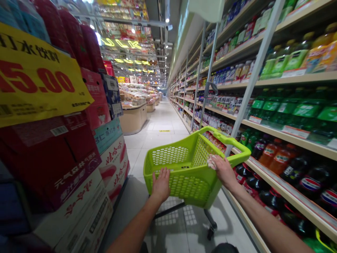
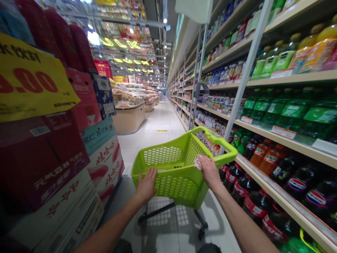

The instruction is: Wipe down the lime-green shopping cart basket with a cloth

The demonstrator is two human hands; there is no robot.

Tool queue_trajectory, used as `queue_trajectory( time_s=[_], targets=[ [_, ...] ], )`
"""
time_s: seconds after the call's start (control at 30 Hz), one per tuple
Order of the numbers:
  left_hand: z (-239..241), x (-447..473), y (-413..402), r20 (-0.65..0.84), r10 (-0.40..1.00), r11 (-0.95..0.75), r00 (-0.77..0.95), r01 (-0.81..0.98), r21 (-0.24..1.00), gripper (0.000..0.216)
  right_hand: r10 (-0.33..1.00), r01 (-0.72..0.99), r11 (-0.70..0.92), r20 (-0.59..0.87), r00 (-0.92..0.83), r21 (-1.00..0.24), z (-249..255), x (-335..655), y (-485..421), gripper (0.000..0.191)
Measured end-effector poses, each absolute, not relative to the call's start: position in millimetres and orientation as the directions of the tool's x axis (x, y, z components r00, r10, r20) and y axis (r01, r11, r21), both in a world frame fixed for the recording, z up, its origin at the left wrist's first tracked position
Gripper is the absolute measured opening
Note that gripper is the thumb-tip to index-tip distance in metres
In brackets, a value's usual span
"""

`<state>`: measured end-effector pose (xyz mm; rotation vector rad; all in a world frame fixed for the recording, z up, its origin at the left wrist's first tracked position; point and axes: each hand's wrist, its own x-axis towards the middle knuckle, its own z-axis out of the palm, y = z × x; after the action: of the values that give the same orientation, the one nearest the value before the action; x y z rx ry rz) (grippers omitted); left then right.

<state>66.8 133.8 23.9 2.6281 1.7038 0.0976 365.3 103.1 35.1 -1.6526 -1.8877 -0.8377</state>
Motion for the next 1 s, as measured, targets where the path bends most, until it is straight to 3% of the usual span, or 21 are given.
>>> queue_trajectory(
  time_s=[0.23, 0.4, 0.5, 0.67, 0.77, 0.87, 1.0],
  targets=[
    [23, 57, 134, 0.033, 0.908, -0.419, 0.418, 0.907, 0.034, 0.08, 0.636, 0.95, 0.288, 0.718, -0.283, 0.119, 0, 257, 116, 0.036],
    [26, 31, 137, -0.004, 0.956, -0.293, 0.294, 0.955, 0.039, 0.078, 0.662, 0.996, 0.023, 0.746, -0.078, 0.084, 17, 290, 115, 0.034],
    [26, 24, 136, -0.004, 0.958, -0.287, 0.287, 0.957, 0.047, 0.078, 0.667, 0.993, -0.035, 0.742, -0.062, 0.115, 22, 305, 114, 0.03],
    [23, 23, 135, 0.022, 0.954, -0.301, 0.3, 0.952, 0.049, 0.076, 0.703, 0.981, 0.096, 0.686, -0.188, 0.171, 20, 315, 115, 0.035],
    [19, 17, 135, 0.016, 0.98, -0.201, 0.2, 0.978, 0.064, 0.077, 0.694, 0.973, 0.138, 0.683, -0.227, 0.183, 17, 320, 114, 0.037],
    [14, 10, 134, -0.002, 0.988, -0.154, 0.154, 0.985, 0.076, 0.08, 0.682, 0.978, 0.166, 0.701, -0.207, 0.127, 8, 290, 118, 0.037],
    [13, 0, 134, -0.01, 0.971, -0.237, 0.238, 0.969, 0.066, 0.079, 0.664, 0.945, 0.325, 0.7, -0.261, 0.044, -12, 200, 134, 0.035]
  ],
)
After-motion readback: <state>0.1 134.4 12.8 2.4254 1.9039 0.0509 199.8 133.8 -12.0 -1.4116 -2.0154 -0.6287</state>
